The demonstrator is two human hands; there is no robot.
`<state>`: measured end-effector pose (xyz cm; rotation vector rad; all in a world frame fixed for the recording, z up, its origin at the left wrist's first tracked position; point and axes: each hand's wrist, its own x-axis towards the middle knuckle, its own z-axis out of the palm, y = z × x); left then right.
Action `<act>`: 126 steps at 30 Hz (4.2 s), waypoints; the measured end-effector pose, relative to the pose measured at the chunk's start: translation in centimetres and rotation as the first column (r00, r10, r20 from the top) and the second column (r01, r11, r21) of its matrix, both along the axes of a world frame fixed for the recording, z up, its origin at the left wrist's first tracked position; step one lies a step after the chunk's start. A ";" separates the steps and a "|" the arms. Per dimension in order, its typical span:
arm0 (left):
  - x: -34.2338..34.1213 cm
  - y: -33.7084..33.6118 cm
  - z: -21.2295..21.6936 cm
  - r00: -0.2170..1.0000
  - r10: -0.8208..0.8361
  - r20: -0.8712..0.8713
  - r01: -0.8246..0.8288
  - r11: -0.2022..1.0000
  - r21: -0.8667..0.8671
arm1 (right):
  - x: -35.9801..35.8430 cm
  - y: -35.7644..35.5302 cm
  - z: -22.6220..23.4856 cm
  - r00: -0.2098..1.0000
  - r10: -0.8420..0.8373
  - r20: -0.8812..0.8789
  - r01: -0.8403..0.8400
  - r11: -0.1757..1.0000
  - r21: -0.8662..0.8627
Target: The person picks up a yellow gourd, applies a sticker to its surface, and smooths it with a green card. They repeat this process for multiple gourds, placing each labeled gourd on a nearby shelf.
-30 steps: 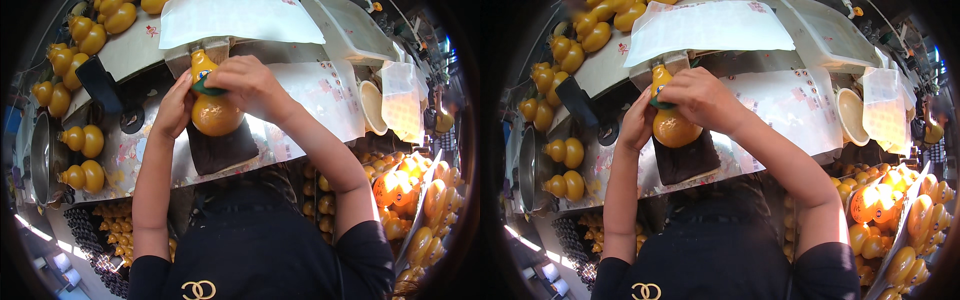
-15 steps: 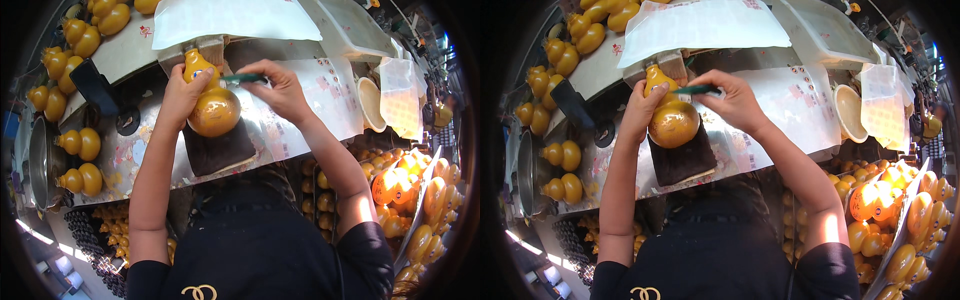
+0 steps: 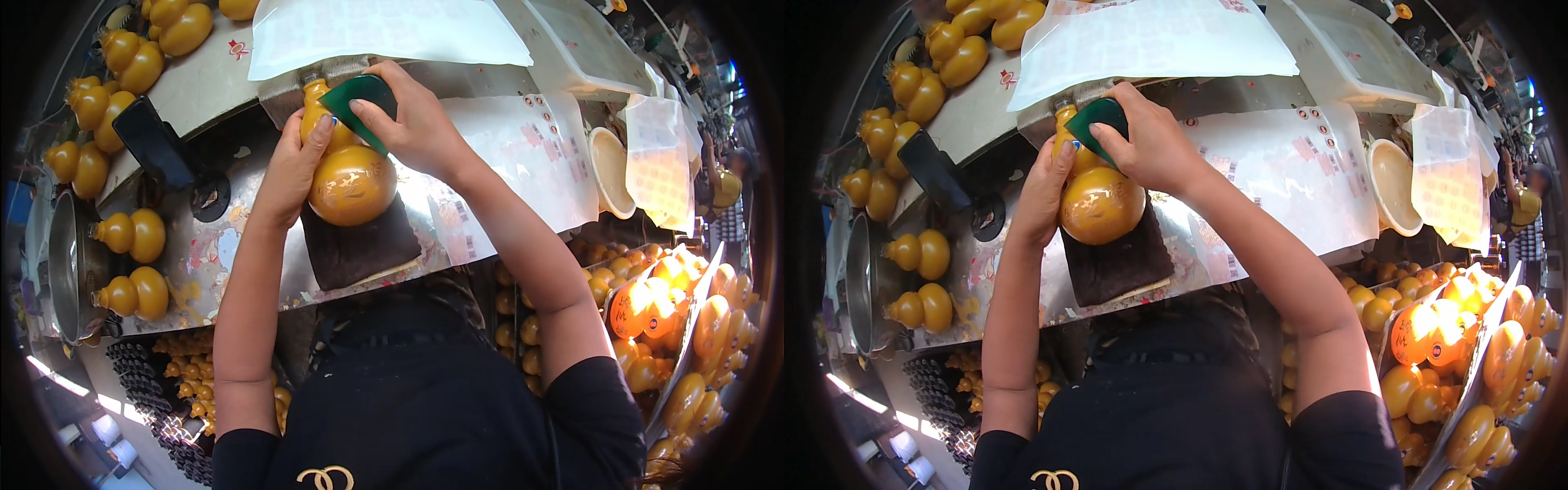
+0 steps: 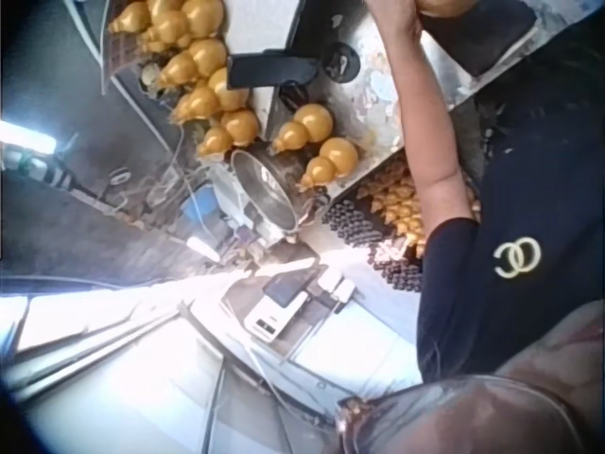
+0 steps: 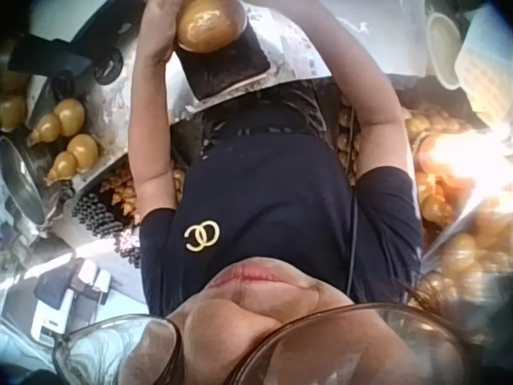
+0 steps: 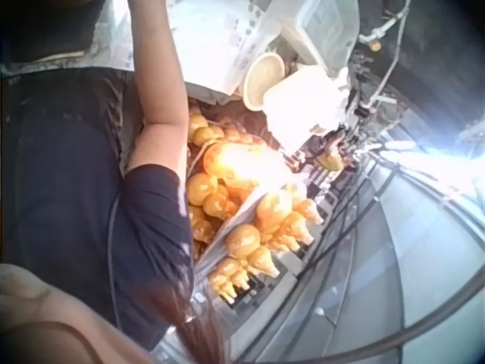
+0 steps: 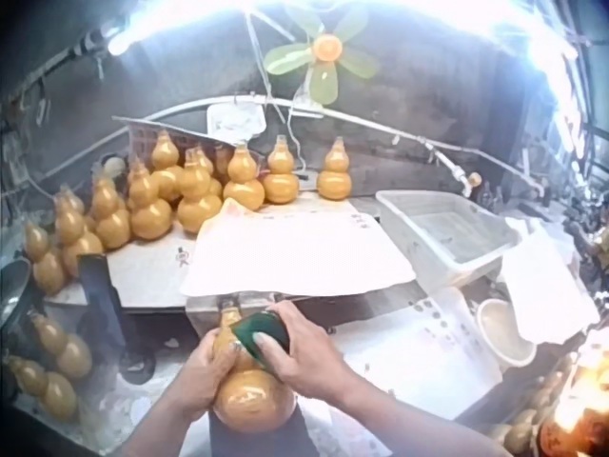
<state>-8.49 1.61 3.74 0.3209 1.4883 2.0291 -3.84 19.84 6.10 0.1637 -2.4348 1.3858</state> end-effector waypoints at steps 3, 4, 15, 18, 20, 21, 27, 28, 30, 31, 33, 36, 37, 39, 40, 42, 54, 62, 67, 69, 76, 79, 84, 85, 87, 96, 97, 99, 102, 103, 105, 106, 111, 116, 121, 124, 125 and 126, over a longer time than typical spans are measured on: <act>-0.2 0.0 -1.0 0.997 -0.007 -0.072 0.004 0.999 -0.034 | 0.2 0.0 -0.3 0.999 -0.037 0.004 0.037 0.999 0.009; -0.1 -0.2 -1.2 0.999 -0.018 -0.047 0.019 1.000 0.013 | 0.2 0.0 -0.3 0.999 -0.048 0.014 0.048 0.999 0.012; -0.4 -1.3 -1.4 0.993 -0.119 0.007 0.115 0.974 0.196 | -3.2 1.2 4.8 0.945 0.307 0.114 -0.327 0.896 0.301; -0.3 -1.3 -1.5 0.993 -0.119 0.011 0.115 0.973 0.202 | -5.1 1.2 5.1 0.912 0.305 0.274 -0.397 0.824 0.403; -0.4 -1.3 -1.5 0.993 -0.121 0.003 0.118 0.973 0.198 | -5.6 1.0 5.7 0.905 0.313 0.287 -0.417 0.784 0.460; -0.3 -1.3 -1.5 0.993 -0.122 -0.001 0.120 0.973 0.196 | -5.7 0.9 5.9 0.902 0.316 0.295 -0.427 0.762 0.488; 0.1 -1.3 -1.4 0.997 -0.076 -0.007 0.077 0.984 0.163 | -5.4 0.1 5.4 0.959 0.270 0.082 -0.270 0.789 0.552; 0.0 -1.3 -1.6 0.998 -0.054 0.033 0.046 0.978 0.205 | -4.8 0.0 5.1 0.957 0.289 -0.007 -0.233 0.786 0.573; -0.6 -1.2 -2.4 0.993 -0.011 0.120 -0.025 0.956 0.292 | -2.9 0.5 4.3 0.893 0.372 -0.252 -0.164 0.792 0.588; -1.0 -1.2 -2.3 0.992 -0.006 0.127 -0.026 0.967 0.254 | -1.8 0.5 3.8 0.837 0.405 -0.367 -0.128 0.798 0.589; -1.7 -0.5 -2.1 0.987 -0.044 0.152 0.016 0.983 0.183 | 1.4 0.5 2.8 0.864 0.371 -0.340 -0.100 0.789 0.606; -2.4 -0.1 -2.2 0.999 0.011 0.035 -0.011 1.000 0.018 | 2.6 0.6 2.8 0.907 0.341 -0.247 -0.132 0.787 0.603; -3.0 -0.3 -2.9 0.998 -0.002 0.060 0.000 1.000 0.029 | 2.7 0.5 2.8 0.903 0.360 -0.235 -0.161 0.791 0.591; -2.9 0.2 -1.7 0.991 -0.023 0.130 0.017 0.999 0.044 | 3.2 0.6 2.0 0.893 0.382 -0.237 -0.205 0.815 0.543; -3.0 0.3 -1.6 0.989 0.000 0.148 -0.005 0.999 0.032 | 3.5 0.8 1.6 0.908 0.337 -0.249 -0.188 0.859 0.477; -2.6 0.5 -0.5 0.989 0.003 0.151 -0.006 1.000 0.022 | 4.1 0.9 0.8 0.926 0.249 -0.283 -0.156 0.937 0.313; 3.9 -4.6 -3.6 0.853 -0.024 -0.522 -0.035 0.994 -0.102 | 20.0 6.4 -4.1 0.868 -0.267 0.417 0.459 0.114 -0.881; 8.1 -3.2 -2.5 0.423 -0.104 -0.900 -0.510 0.794 -0.332 | 22.6 9.4 -7.6 0.767 -0.544 0.340 0.594 0.803 -0.055; 8.2 -1.5 -1.0 0.206 -0.118 -0.971 -0.539 0.815 -0.213 | 19.6 7.3 -5.9 0.753 -0.548 0.363 0.281 0.768 0.576; 8.3 -1.5 -1.6 0.295 -0.111 -0.949 -0.509 0.822 -0.255 | 19.5 7.7 -6.1 0.725 -0.581 0.368 0.211 0.697 0.685; 8.0 -2.5 -3.1 0.363 -0.103 -0.926 -0.490 0.824 -0.284 | 26.7 7.6 -5.9 0.709 -0.626 0.325 0.263 0.662 0.701; 8.4 -2.3 -2.8 0.339 -0.104 -0.935 -0.498 0.823 -0.272 | 28.0 7.2 -7.1 0.655 -0.679 0.330 0.632 0.732 0.254; 9.5 -1.9 -1.9 0.232 -0.088 -0.969 -0.522 0.829 -0.200 | 26.2 8.1 -9.4 0.430 -0.494 0.756 0.889 0.377 -0.259; 9.9 -1.7 -1.7 0.203 -0.069 -0.977 -0.506 0.847 -0.165 | 26.1 8.2 -10.2 0.419 -0.498 0.759 0.895 0.366 -0.254; 11.0 -1.6 -1.5 0.157 -0.031 -0.987 -0.482 0.870 -0.103 | 25.9 7.9 -9.9 0.499 -0.482 0.720 0.863 0.358 -0.358; 16.5 2.4 1.3 0.931 -0.333 -0.150 0.305 0.935 -0.182 | 25.9 1.8 -2.5 0.916 -0.161 0.368 0.362 0.728 -0.582; 16.4 3.1 1.3 0.898 -0.439 -0.001 0.436 0.892 -0.123 | 25.4 1.2 -2.3 0.941 -0.117 0.317 0.290 0.762 -0.579; 16.4 3.8 0.6 0.896 -0.443 0.025 0.443 0.892 -0.091 | 24.5 0.5 -1.4 0.953 -0.116 0.280 0.244 0.842 -0.482; 15.4 3.0 0.5 0.917 -0.397 0.040 0.399 0.915 -0.064 | 23.9 0.4 -0.8 0.919 -0.075 0.387 0.262 0.850 -0.457; 15.0 2.6 0.3 0.926 -0.374 0.040 0.376 0.924 -0.066 | 23.6 0.4 -0.8 0.921 -0.066 0.383 0.250 0.855 -0.455; 14.3 1.6 0.3 0.960 -0.263 0.093 0.264 0.965 0.001 | 23.0 0.2 -0.9 0.926 -0.045 0.375 0.225 0.863 -0.452; 14.1 1.4 0.8 0.970 -0.191 0.154 0.182 0.981 0.068 | 22.7 0.2 -0.9 0.923 -0.031 0.385 0.225 0.853 -0.471; 14.8 0.0 1.0 0.947 -0.321 -0.011 0.321 0.946 0.052 | 20.8 -0.9 -1.3 0.937 0.045 0.347 0.139 0.863 -0.486; 14.4 -1.0 1.4 0.989 -0.146 -0.010 0.146 0.989 -0.007 | 18.8 -2.3 -0.6 0.957 0.090 0.276 0.080 0.832 -0.549; 12.7 -2.1 1.3 0.966 0.062 -0.251 -0.086 0.993 -0.084 | 16.0 -3.6 -0.8 0.945 0.094 0.312 0.101 0.826 -0.555; 11.1 -2.0 1.8 0.810 0.154 -0.566 -0.287 0.946 -0.153 | 13.8 -4.3 -1.1 0.952 0.056 0.302 0.118 0.840 -0.529; 10.5 -1.9 1.9 0.721 0.160 -0.674 -0.367 0.913 -0.176 | 13.1 -4.4 -1.0 0.956 0.040 0.290 0.119 0.851 -0.511; 9.7 -1.9 1.7 0.660 0.181 -0.729 -0.425 0.890 -0.165 | 12.5 -4.6 -0.8 0.960 0.024 0.278 0.121 0.861 -0.494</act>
